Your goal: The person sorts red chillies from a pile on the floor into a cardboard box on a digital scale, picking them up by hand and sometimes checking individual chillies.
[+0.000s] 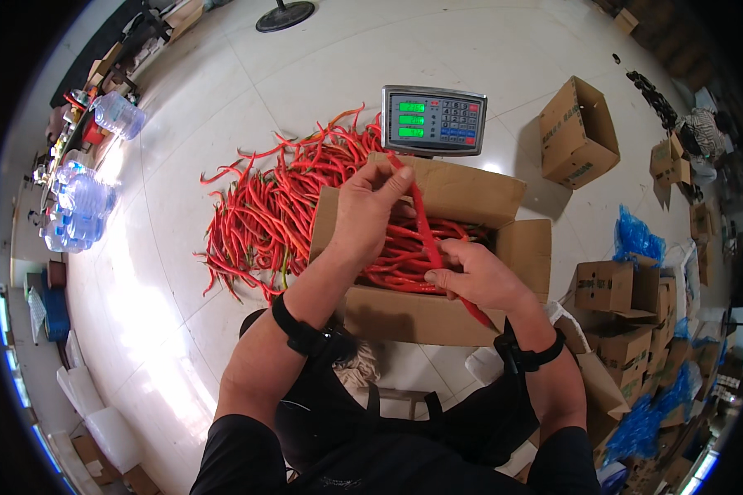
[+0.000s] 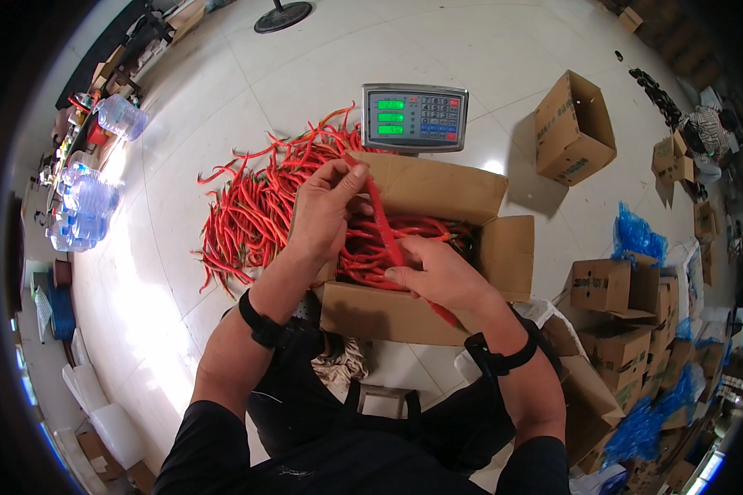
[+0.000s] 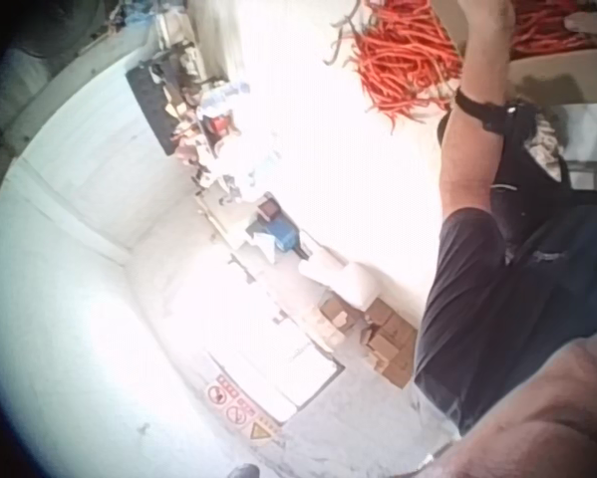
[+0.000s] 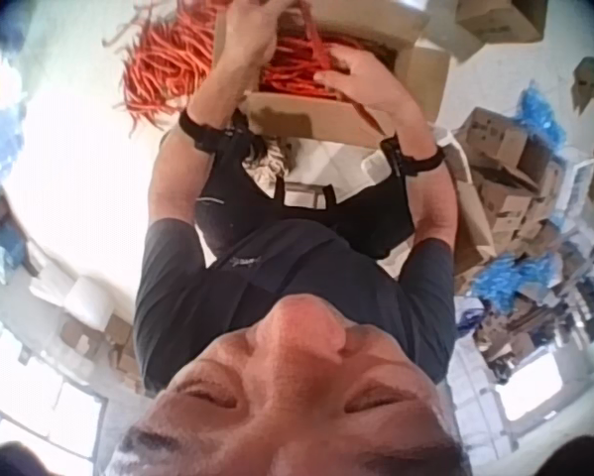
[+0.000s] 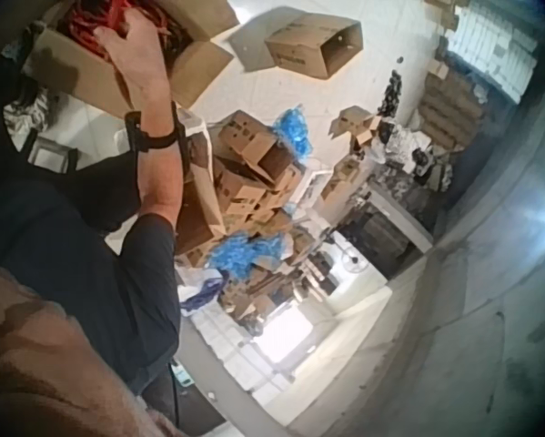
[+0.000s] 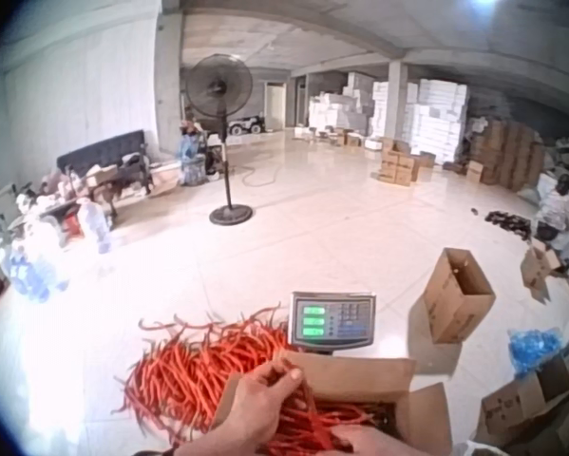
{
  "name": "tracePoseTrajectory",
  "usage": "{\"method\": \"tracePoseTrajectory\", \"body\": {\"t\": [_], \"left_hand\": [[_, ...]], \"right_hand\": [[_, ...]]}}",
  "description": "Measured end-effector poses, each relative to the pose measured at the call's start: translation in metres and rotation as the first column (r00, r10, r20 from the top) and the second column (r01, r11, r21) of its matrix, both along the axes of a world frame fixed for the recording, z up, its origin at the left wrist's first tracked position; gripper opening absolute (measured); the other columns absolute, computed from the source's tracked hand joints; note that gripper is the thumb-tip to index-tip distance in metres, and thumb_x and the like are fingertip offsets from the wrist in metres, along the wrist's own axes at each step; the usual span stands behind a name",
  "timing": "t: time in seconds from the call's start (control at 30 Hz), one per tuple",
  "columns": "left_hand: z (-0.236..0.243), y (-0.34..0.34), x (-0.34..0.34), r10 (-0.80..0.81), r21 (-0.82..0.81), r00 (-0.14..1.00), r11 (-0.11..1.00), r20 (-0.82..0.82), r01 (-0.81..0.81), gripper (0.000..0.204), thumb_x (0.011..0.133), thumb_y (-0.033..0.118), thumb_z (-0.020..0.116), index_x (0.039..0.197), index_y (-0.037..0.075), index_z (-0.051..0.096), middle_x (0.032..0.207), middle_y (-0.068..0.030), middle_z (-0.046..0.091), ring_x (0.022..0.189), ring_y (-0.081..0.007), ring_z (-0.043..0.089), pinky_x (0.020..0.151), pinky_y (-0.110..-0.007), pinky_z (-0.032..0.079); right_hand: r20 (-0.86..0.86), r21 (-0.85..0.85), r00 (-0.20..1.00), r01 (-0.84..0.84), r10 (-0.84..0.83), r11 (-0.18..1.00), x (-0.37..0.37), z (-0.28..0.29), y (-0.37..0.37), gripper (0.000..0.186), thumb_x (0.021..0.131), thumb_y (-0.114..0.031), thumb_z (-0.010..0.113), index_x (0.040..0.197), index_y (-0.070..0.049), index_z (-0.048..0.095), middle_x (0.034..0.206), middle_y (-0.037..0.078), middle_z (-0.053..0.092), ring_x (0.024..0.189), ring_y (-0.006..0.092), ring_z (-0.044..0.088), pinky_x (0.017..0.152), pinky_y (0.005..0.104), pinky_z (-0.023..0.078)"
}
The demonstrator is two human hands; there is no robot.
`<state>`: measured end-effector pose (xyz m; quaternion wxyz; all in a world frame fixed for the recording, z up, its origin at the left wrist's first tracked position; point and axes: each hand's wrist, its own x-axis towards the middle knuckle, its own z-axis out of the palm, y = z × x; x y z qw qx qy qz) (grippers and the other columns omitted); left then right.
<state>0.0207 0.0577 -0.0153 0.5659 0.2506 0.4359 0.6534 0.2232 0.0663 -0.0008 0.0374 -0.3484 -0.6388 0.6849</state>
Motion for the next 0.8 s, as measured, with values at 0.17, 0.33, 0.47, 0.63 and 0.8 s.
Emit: {"method": "tracePoseTrajectory", "body": {"t": [0.17, 0.33, 0.47, 0.63, 0.8], "left_hand": [[-0.001, 0.005, -0.009, 0.088, -0.091, 0.996, 0.992, -0.030, -0.090, 0.023, 0.094, 0.029, 0.060, 0.090, 0.006, 0.062, 0.076, -0.0006, 0.061, 0.062, -0.0103, 0.057, 0.050, -0.025, 0.045], [-0.013, 0.007, -0.015, 0.020, -0.036, 0.999, 0.999, 0.036, -0.019, 0.014, 0.093, 0.021, 0.062, 0.095, 0.006, 0.061, 0.081, -0.0005, 0.063, 0.068, -0.0104, 0.060, 0.057, -0.024, 0.049], [-0.015, 0.005, -0.017, -0.132, 0.082, 0.988, 0.989, 0.086, 0.125, 0.020, 0.088, 0.003, 0.065, 0.106, 0.005, 0.058, 0.093, -0.0033, 0.064, 0.082, -0.0127, 0.063, 0.072, -0.027, 0.055], [-0.012, 0.005, -0.008, -0.127, 0.083, 0.991, 0.989, 0.052, 0.122, 0.029, 0.085, -0.005, 0.063, 0.112, 0.003, 0.055, 0.103, -0.0067, 0.063, 0.089, -0.0154, 0.063, 0.080, -0.031, 0.056], [-0.015, 0.006, -0.010, -0.140, 0.077, 0.990, 0.987, 0.020, 0.138, 0.027, 0.086, -0.003, 0.063, 0.111, 0.002, 0.056, 0.103, -0.0069, 0.063, 0.090, -0.0156, 0.063, 0.080, -0.031, 0.056]], "right_hand": [[0.143, 0.524, 0.987, -0.012, -0.074, 0.852, 0.003, -0.005, 0.000, 0.029, 0.086, -0.012, 0.067, 0.110, 0.003, 0.057, 0.090, 0.018, 0.065, 0.081, 0.0282, 0.062, 0.075, 0.0358, 0.049], [0.051, 0.569, 0.996, 0.035, -0.078, 0.821, 0.009, -0.001, 0.005, 0.027, 0.084, -0.009, 0.067, 0.107, 0.002, 0.059, 0.093, 0.019, 0.063, 0.084, 0.0331, 0.061, 0.077, 0.0365, 0.048], [-0.023, 0.624, 0.995, 0.087, -0.093, 0.776, 0.011, 0.004, 0.006, 0.026, 0.083, -0.005, 0.063, 0.108, 0.001, 0.061, 0.096, 0.020, 0.060, 0.089, 0.0389, 0.058, 0.078, 0.0400, 0.047], [-0.023, 0.619, 0.992, 0.112, -0.124, 0.777, 0.014, 0.001, 0.007, 0.026, 0.083, -0.005, 0.063, 0.108, 0.002, 0.060, 0.096, 0.020, 0.061, 0.088, 0.0383, 0.059, 0.079, 0.0393, 0.048], [-0.063, 0.578, 0.983, 0.177, -0.173, 0.796, 0.013, 0.000, 0.006, 0.027, 0.084, -0.007, 0.065, 0.108, 0.003, 0.059, 0.101, 0.022, 0.063, 0.091, 0.0360, 0.061, 0.081, 0.0384, 0.048]]}}
